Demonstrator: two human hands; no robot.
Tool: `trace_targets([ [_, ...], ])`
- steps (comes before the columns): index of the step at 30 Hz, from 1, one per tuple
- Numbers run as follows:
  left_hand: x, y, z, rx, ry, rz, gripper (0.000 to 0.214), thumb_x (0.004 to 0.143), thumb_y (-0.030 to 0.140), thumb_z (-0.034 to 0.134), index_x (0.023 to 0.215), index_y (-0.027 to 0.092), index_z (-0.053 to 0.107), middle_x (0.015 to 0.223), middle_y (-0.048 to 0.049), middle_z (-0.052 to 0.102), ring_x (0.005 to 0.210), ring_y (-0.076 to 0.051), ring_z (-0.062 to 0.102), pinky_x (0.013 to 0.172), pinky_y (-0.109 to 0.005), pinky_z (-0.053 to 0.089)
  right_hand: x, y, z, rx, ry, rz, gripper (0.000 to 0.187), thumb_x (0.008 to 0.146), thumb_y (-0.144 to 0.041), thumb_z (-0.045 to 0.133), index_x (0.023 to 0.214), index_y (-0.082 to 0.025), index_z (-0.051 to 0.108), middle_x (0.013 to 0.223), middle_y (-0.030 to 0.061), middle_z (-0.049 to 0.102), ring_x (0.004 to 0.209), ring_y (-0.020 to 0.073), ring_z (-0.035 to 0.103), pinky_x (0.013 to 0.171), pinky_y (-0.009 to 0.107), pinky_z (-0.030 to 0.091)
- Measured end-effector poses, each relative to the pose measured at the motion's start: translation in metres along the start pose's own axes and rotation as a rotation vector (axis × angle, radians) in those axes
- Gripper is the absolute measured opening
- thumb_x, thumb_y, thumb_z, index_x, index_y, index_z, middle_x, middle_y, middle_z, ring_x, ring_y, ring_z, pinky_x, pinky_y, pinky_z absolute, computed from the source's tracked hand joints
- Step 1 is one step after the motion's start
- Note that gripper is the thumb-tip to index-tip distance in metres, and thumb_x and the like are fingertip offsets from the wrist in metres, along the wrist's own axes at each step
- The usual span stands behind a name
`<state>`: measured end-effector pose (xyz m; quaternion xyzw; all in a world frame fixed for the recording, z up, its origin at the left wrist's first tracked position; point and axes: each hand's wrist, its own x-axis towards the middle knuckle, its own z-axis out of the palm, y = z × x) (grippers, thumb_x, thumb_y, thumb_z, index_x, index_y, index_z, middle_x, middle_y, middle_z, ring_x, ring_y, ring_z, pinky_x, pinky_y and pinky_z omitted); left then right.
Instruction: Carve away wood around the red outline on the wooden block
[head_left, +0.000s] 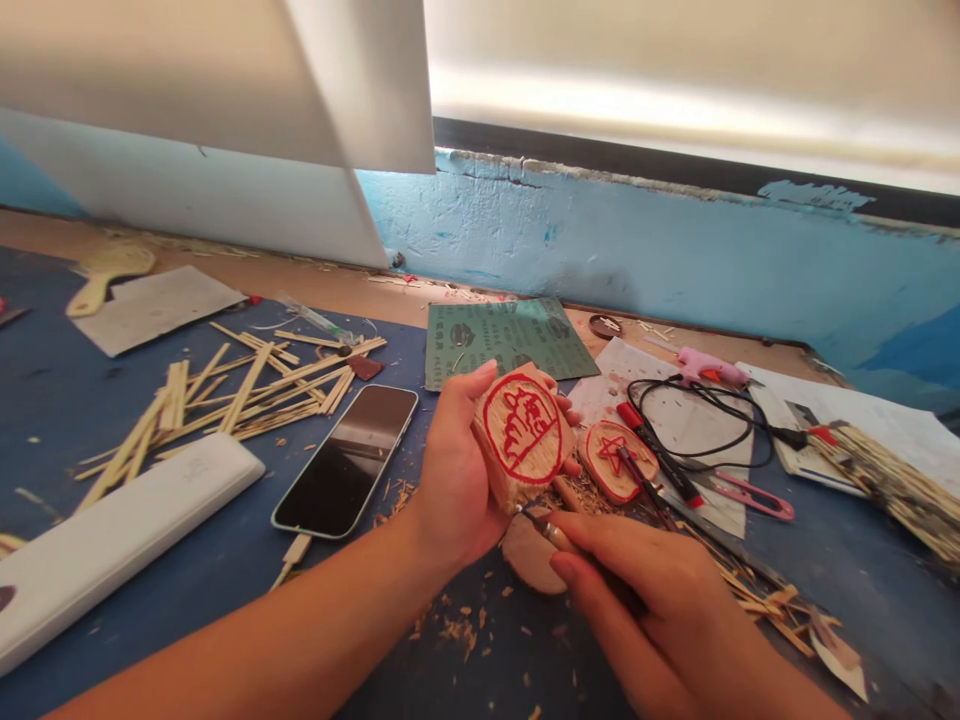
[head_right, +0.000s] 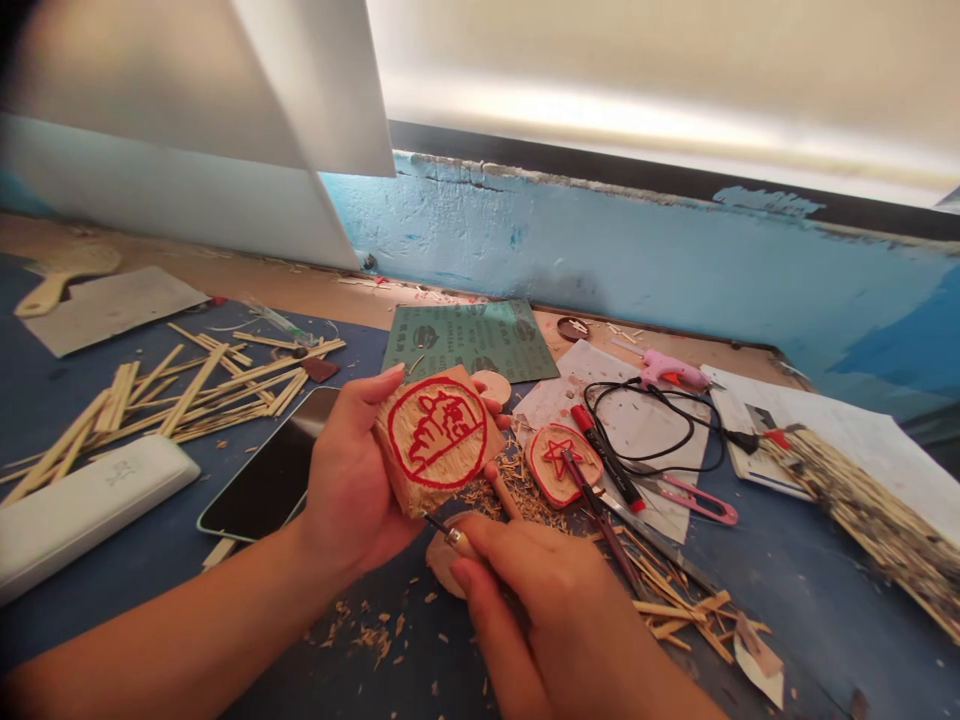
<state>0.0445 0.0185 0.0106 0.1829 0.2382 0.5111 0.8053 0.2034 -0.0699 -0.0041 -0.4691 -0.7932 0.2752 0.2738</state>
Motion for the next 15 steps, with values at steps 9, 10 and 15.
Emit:
trace_targets([
  [9,-0.003,-0.004,-0.002,0.071,-0.009,0.049,0.046,0.092,0.051,0.054,0.112,0.014,0.073,0.092,-0.0109,0.077,0.097,-0.034,0.076,0.079,-0.043,0.065,0.002,0.001,0.011,0.004,0.085,-0.040,0.018,0.104,-0.017,0.051,0.101,-0.020,0.068,0.084,0.0016,0.073,0.072,0.0148,0.071,0.066,0.024,0.051],
  [10,-0.004,-0.005,-0.002,0.080,-0.006,0.060,0.046,0.091,0.051,0.054,0.111,0.014,0.073,0.092,-0.0110,0.077,0.098,-0.034,0.076,0.079,-0.043,0.065,0.003,0.000,0.011,0.021,0.053,-0.026,0.020,0.105,-0.018,0.049,0.097,-0.020,0.067,0.081,0.0010,0.072,0.067,0.0138,0.068,0.062,0.024,0.049],
  [15,-0.003,0.000,-0.001,0.063,-0.006,0.104,0.045,0.094,0.051,0.048,0.101,0.014,0.073,0.088,-0.0120,0.076,0.100,-0.035,0.076,0.078,-0.044,0.065,0.003,0.000,0.007,0.039,-0.055,0.054,0.026,0.108,-0.024,0.046,0.089,-0.021,0.064,0.068,-0.0029,0.063,0.055,0.0120,0.057,0.052,0.025,0.040],
])
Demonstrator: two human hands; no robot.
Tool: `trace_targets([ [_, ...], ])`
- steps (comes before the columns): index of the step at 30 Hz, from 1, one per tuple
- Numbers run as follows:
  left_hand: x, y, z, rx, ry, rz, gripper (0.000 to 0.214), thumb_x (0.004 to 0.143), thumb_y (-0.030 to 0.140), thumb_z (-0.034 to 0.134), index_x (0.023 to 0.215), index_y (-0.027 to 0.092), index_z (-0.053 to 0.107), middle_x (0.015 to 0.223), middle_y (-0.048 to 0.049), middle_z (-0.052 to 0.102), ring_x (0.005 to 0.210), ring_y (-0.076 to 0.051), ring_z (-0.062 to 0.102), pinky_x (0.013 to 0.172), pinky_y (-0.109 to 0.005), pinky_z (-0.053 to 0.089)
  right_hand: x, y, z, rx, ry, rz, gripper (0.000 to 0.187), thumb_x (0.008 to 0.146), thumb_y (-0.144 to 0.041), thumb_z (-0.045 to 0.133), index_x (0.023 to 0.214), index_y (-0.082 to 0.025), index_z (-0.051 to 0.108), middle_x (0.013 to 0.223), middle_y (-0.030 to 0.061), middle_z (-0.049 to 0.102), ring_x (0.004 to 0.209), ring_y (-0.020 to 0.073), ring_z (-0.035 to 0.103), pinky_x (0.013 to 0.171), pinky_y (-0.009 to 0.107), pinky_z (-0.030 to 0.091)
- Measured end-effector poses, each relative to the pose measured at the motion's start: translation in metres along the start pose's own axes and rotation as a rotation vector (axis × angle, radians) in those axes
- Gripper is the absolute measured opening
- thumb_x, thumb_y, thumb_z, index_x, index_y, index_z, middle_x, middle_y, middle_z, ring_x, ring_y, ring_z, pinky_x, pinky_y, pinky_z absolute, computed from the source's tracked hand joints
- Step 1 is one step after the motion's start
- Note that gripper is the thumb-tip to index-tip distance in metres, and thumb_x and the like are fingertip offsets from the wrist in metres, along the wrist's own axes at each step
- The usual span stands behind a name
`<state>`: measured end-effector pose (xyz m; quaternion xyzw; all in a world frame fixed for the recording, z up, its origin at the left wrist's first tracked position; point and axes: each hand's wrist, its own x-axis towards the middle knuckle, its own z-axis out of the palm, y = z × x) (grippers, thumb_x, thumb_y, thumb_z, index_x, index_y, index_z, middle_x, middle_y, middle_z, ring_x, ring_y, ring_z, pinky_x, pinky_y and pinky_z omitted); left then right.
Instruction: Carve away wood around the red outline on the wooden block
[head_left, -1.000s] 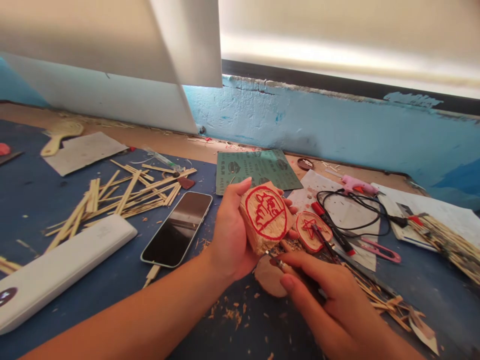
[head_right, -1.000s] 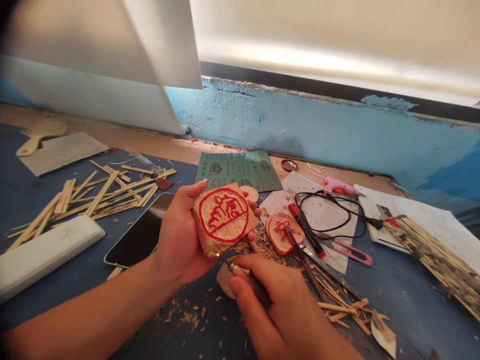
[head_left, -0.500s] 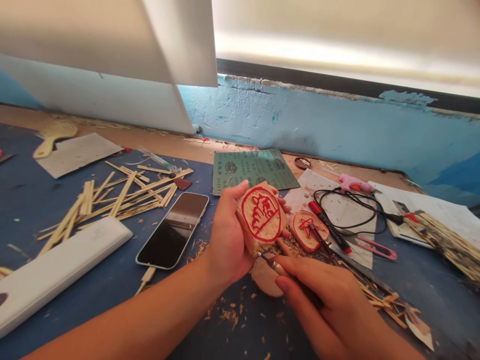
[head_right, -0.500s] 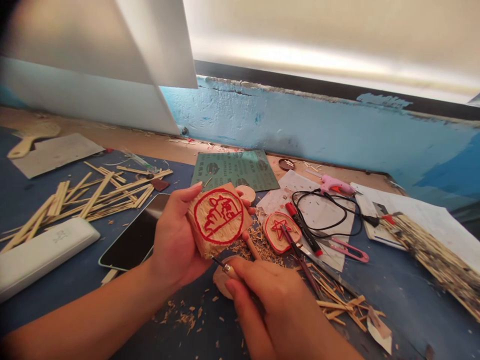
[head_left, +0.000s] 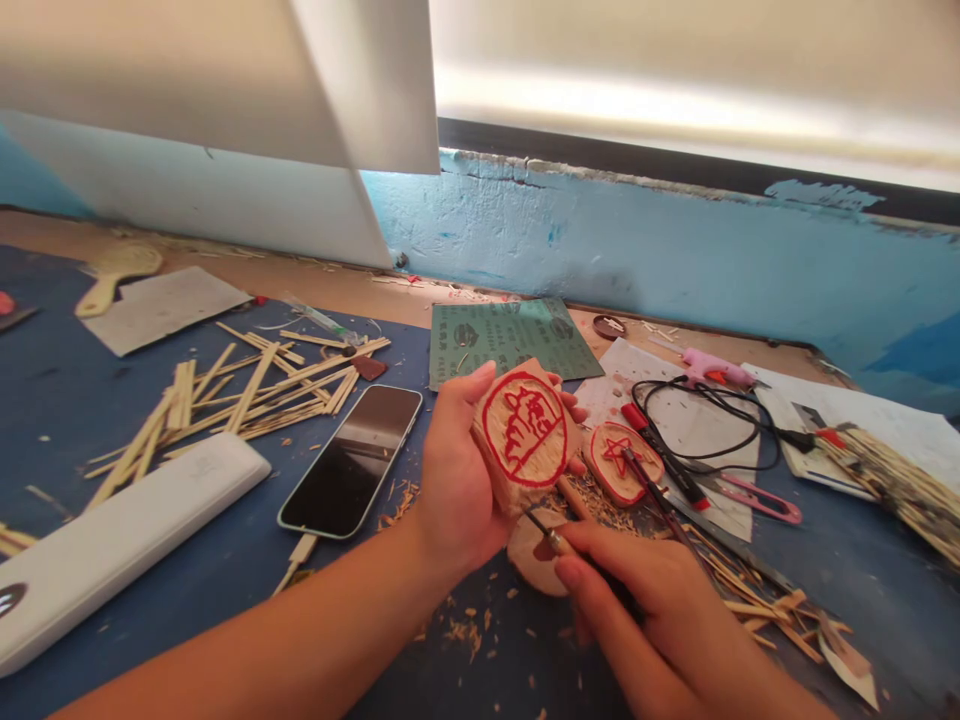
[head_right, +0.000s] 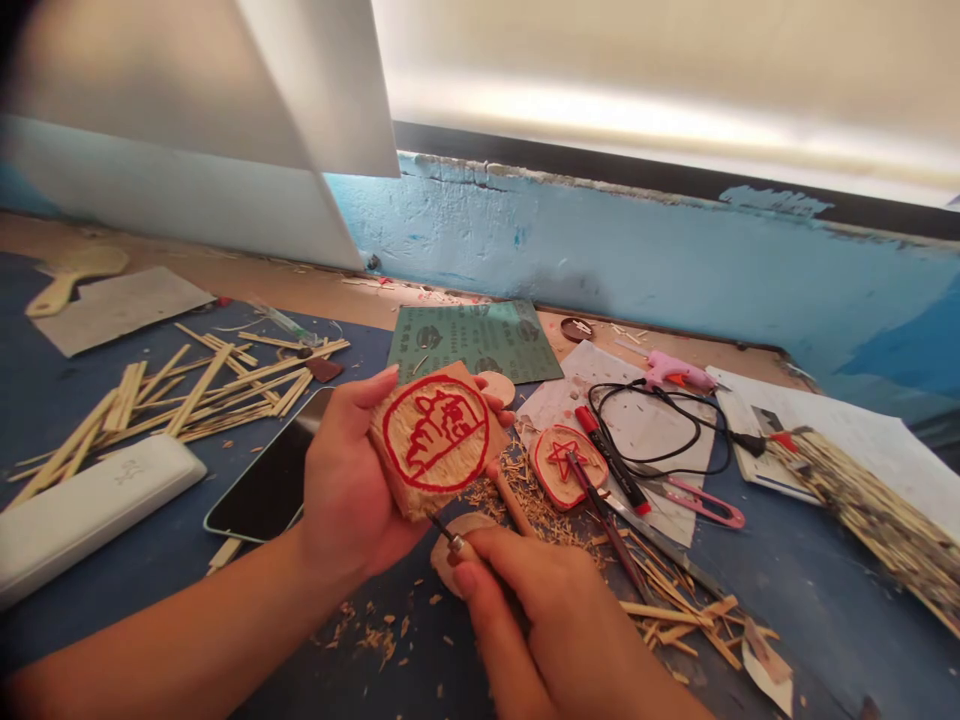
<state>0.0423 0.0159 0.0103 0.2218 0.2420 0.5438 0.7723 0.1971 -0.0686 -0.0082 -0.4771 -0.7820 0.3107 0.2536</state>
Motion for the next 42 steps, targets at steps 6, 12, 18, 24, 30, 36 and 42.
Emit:
trace_targets([
  [6,0.005,0.007,-0.005,0.052,-0.005,0.144,0.043,0.096,0.051,0.045,0.099,0.017,0.071,0.094,-0.0134,0.075,0.104,-0.035,0.073,0.075,-0.042,0.064,-0.004,0.009,0.005,-0.150,-0.023,0.098,0.016,0.102,-0.021,0.054,0.109,-0.024,0.067,0.105,0.0044,0.075,0.089,0.0211,0.074,0.076,0.031,0.055],
  [12,-0.007,0.000,-0.012,0.390,-0.137,0.302,0.052,0.086,0.055,0.076,0.126,0.023,0.071,0.123,-0.0104,0.071,0.122,-0.033,0.065,0.086,-0.035,0.060,-0.003,0.022,-0.006,-0.420,0.235,0.030,0.020,0.106,-0.026,0.053,0.119,-0.026,0.068,0.117,0.0102,0.070,0.104,0.0291,0.069,0.085,0.043,0.058],
  [18,-0.005,0.000,-0.007,0.133,-0.184,0.160,0.052,0.091,0.056,0.066,0.124,0.016,0.068,0.117,-0.0137,0.073,0.123,-0.037,0.066,0.091,-0.045,0.063,-0.003,0.056,-0.018,-0.789,0.330,0.233,0.032,0.104,-0.024,0.049,0.133,-0.015,0.058,0.116,0.0203,0.065,0.103,0.0402,0.068,0.082,0.055,0.057],
  [24,0.006,0.003,-0.005,0.025,-0.068,0.094,0.043,0.099,0.049,0.048,0.105,0.013,0.071,0.104,-0.0145,0.077,0.117,-0.037,0.072,0.087,-0.048,0.066,-0.005,0.062,-0.018,-0.675,0.317,0.266,0.033,0.103,-0.018,0.048,0.136,-0.016,0.053,0.120,0.0185,0.068,0.108,0.0358,0.070,0.088,0.052,0.058],
  [30,0.006,0.003,-0.004,0.023,0.004,0.100,0.046,0.098,0.052,0.050,0.103,0.012,0.073,0.099,-0.0143,0.079,0.114,-0.036,0.074,0.089,-0.049,0.066,0.003,0.044,-0.021,-0.599,0.305,0.047,0.019,0.105,-0.025,0.054,0.121,-0.023,0.062,0.116,0.0129,0.068,0.108,0.0333,0.066,0.092,0.052,0.056],
  [36,0.005,0.006,-0.002,-0.003,-0.028,-0.010,0.059,0.100,0.061,0.043,0.109,0.012,0.073,0.106,-0.0173,0.079,0.114,-0.037,0.074,0.093,-0.053,0.064,0.001,0.035,-0.009,-0.479,0.053,0.078,0.026,0.101,-0.014,0.050,0.121,-0.021,0.066,0.115,0.0135,0.073,0.103,0.0335,0.071,0.088,0.053,0.057],
  [42,0.005,0.006,-0.004,-0.009,-0.055,-0.031,0.059,0.099,0.065,0.044,0.113,0.015,0.073,0.109,-0.0165,0.079,0.116,-0.037,0.073,0.095,-0.052,0.062,0.003,0.021,-0.021,-0.150,0.352,0.112,0.021,0.100,-0.024,0.061,0.121,-0.025,0.064,0.110,0.0068,0.073,0.090,0.0218,0.071,0.075,0.033,0.058],
])
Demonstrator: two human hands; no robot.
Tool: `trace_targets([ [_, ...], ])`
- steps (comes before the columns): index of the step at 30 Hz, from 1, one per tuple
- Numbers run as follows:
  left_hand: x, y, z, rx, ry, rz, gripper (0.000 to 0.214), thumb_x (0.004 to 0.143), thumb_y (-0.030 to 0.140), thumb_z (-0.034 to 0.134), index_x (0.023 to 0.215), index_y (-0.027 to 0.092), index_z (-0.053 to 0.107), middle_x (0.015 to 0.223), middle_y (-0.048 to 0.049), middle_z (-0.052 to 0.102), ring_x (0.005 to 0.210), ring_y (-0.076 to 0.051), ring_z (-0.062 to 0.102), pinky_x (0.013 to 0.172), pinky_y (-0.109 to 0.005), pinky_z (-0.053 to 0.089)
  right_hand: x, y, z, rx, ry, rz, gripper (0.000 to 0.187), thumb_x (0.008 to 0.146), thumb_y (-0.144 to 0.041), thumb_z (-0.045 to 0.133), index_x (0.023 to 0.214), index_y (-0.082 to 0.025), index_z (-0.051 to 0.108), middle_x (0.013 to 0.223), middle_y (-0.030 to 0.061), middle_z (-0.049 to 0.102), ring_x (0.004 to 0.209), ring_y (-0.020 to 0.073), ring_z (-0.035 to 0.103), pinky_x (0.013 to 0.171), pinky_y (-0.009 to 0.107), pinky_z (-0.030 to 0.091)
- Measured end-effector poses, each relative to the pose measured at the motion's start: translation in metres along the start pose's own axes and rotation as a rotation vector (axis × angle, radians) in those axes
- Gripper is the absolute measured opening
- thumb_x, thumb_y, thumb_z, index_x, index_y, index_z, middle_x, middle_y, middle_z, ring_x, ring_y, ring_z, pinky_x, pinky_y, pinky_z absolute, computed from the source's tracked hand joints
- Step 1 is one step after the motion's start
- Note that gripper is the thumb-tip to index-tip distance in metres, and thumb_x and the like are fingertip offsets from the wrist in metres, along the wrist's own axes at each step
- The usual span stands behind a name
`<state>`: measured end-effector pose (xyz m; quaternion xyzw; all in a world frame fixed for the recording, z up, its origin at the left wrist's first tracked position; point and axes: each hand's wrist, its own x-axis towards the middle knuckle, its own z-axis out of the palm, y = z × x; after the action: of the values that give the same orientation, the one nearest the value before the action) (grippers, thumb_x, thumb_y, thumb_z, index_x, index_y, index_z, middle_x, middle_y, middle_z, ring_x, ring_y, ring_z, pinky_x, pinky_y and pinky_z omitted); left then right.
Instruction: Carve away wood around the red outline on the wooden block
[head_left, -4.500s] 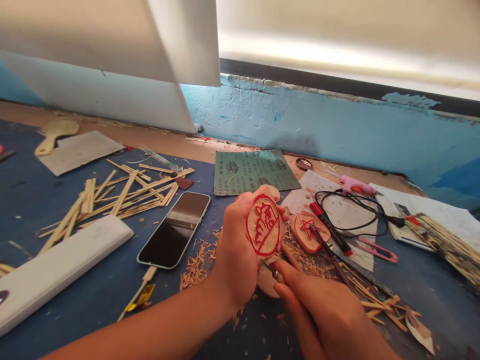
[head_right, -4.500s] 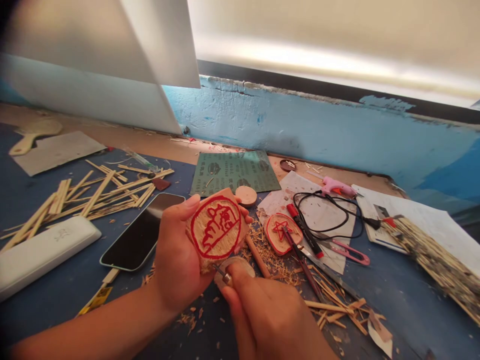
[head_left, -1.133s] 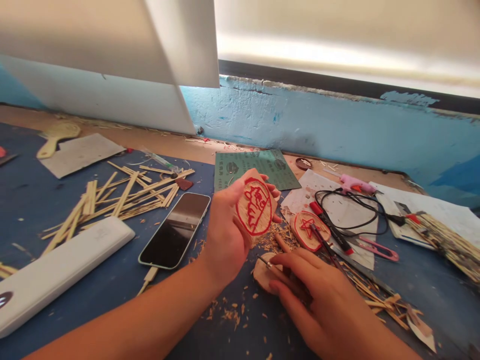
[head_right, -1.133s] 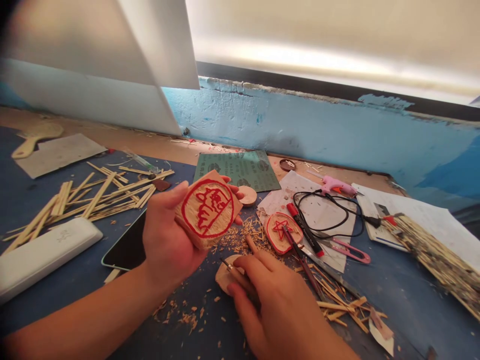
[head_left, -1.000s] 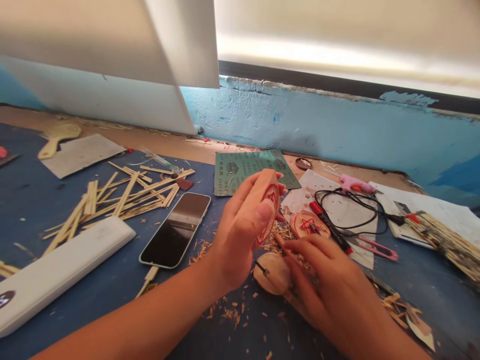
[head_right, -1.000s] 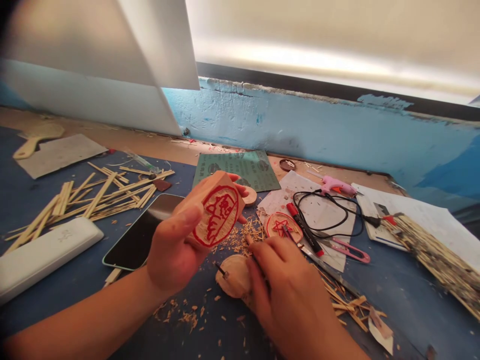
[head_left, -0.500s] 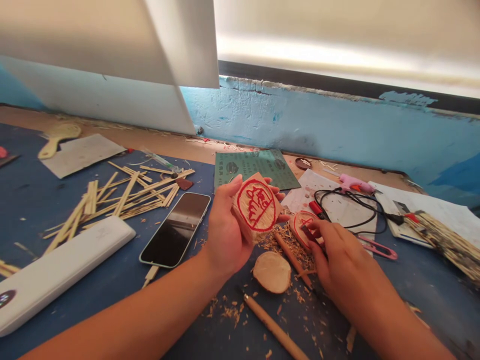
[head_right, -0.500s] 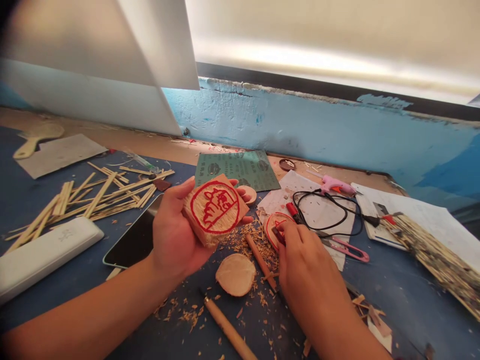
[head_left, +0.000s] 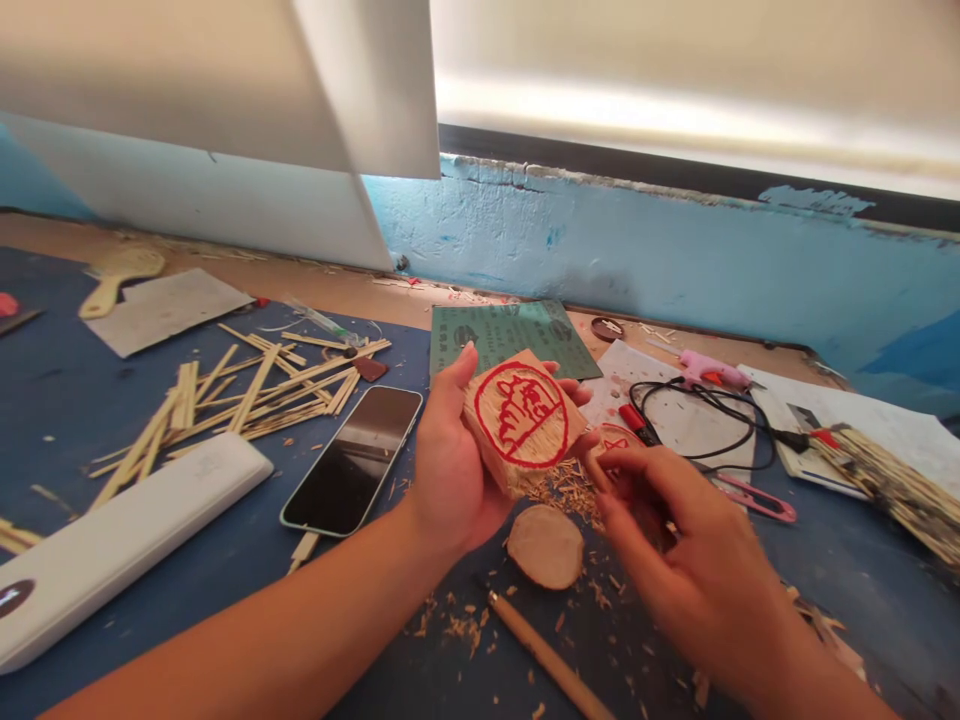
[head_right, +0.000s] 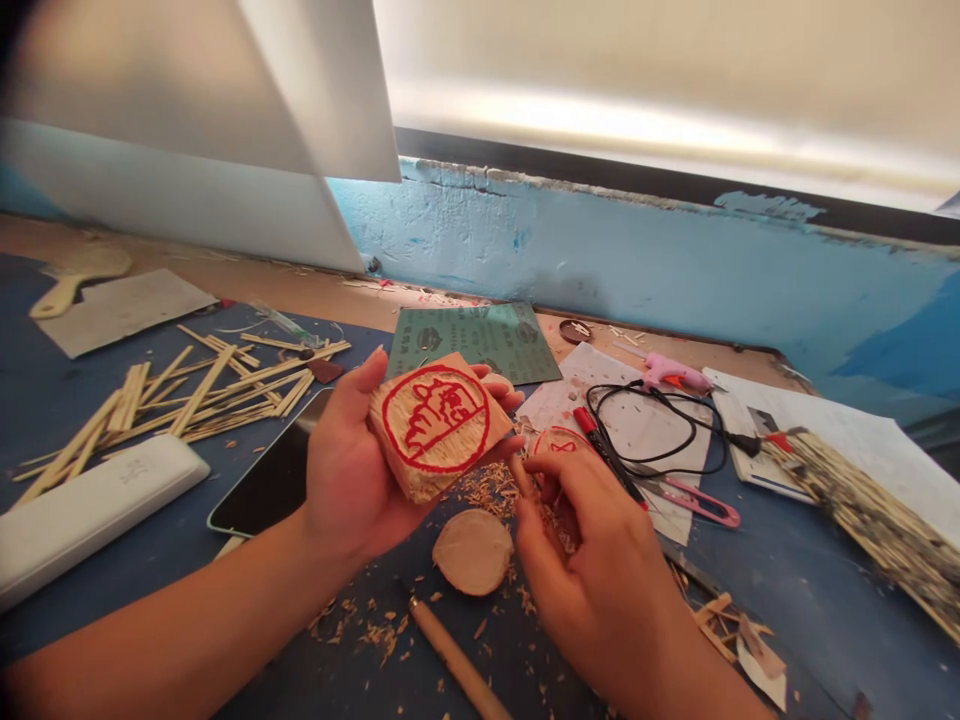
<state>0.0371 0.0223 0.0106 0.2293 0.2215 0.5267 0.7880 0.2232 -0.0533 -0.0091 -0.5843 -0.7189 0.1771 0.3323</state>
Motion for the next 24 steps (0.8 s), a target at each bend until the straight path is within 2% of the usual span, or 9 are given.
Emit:
trace_targets([
  [3,-0.001,0.000,0.000,-0.004,0.003,0.017,0.058,0.096,0.064,0.047,0.114,0.015,0.073,0.109,-0.0163,0.079,0.118,-0.038,0.072,0.096,-0.052,0.061,0.002,-0.004,-0.005,0.170,-0.010,0.117,0.011,0.104,-0.031,0.060,0.113,-0.026,0.062,0.090,0.0017,0.070,0.071,0.0168,0.067,0.060,0.026,0.054],
  [5,-0.001,-0.001,0.001,-0.019,0.008,-0.001,0.057,0.095,0.063,0.049,0.112,0.014,0.073,0.109,-0.0160,0.079,0.118,-0.039,0.072,0.097,-0.052,0.060,0.001,-0.002,-0.002,0.097,-0.100,0.122,0.014,0.103,-0.031,0.061,0.115,-0.025,0.062,0.094,0.0034,0.071,0.074,0.0191,0.068,0.061,0.029,0.055],
  [8,0.001,-0.004,0.001,-0.041,0.028,-0.064,0.049,0.093,0.057,0.055,0.109,0.014,0.073,0.106,-0.0149,0.079,0.116,-0.038,0.072,0.097,-0.050,0.060,-0.002,0.006,0.008,-0.149,-0.171,0.013,0.025,0.101,-0.027,0.060,0.126,-0.023,0.061,0.116,0.0111,0.072,0.097,0.0275,0.072,0.081,0.042,0.061],
  [11,0.004,-0.007,-0.001,-0.041,0.040,-0.136,0.033,0.090,0.045,0.061,0.102,0.016,0.071,0.101,-0.0126,0.079,0.109,-0.034,0.074,0.096,-0.047,0.059,-0.003,0.016,0.017,-0.289,-0.114,-0.080,0.035,0.102,-0.021,0.055,0.137,-0.020,0.056,0.138,0.0178,0.064,0.128,0.0347,0.064,0.105,0.054,0.055],
  [13,0.006,-0.007,-0.003,-0.005,0.033,-0.198,0.023,0.085,0.035,0.065,0.096,0.016,0.070,0.096,-0.0112,0.077,0.099,-0.030,0.074,0.093,-0.044,0.058,-0.002,0.021,0.019,-0.328,-0.093,-0.091,0.034,0.102,-0.020,0.053,0.136,-0.020,0.056,0.142,0.0184,0.062,0.132,0.0350,0.062,0.107,0.054,0.054],
  [17,0.006,-0.004,-0.003,0.107,-0.016,-0.305,0.016,0.068,0.022,0.068,0.083,0.015,0.068,0.083,-0.0081,0.071,0.078,-0.022,0.067,0.082,-0.037,0.056,0.001,0.023,0.016,-0.401,-0.149,-0.034,0.025,0.103,-0.022,0.049,0.122,-0.019,0.064,0.123,0.0168,0.071,0.109,0.0345,0.072,0.088,0.050,0.059],
  [20,0.006,-0.001,-0.005,0.281,-0.084,-0.386,0.021,0.062,0.022,0.065,0.082,0.017,0.066,0.084,-0.0083,0.069,0.079,-0.022,0.065,0.080,-0.036,0.054,0.002,0.021,0.010,-0.432,-0.154,0.004,0.025,0.098,-0.023,0.053,0.117,-0.018,0.068,0.112,0.0152,0.074,0.099,0.0333,0.073,0.081,0.046,0.057],
  [24,0.009,0.002,-0.012,0.505,-0.147,-0.402,0.038,0.058,0.021,0.067,0.095,0.016,0.072,0.092,-0.0102,0.073,0.085,-0.024,0.068,0.078,-0.035,0.051,0.007,0.018,-0.002,-0.357,-0.110,0.090,0.012,0.088,-0.022,0.063,0.097,-0.022,0.071,0.087,0.0044,0.071,0.074,0.0231,0.066,0.068,0.036,0.048],
])
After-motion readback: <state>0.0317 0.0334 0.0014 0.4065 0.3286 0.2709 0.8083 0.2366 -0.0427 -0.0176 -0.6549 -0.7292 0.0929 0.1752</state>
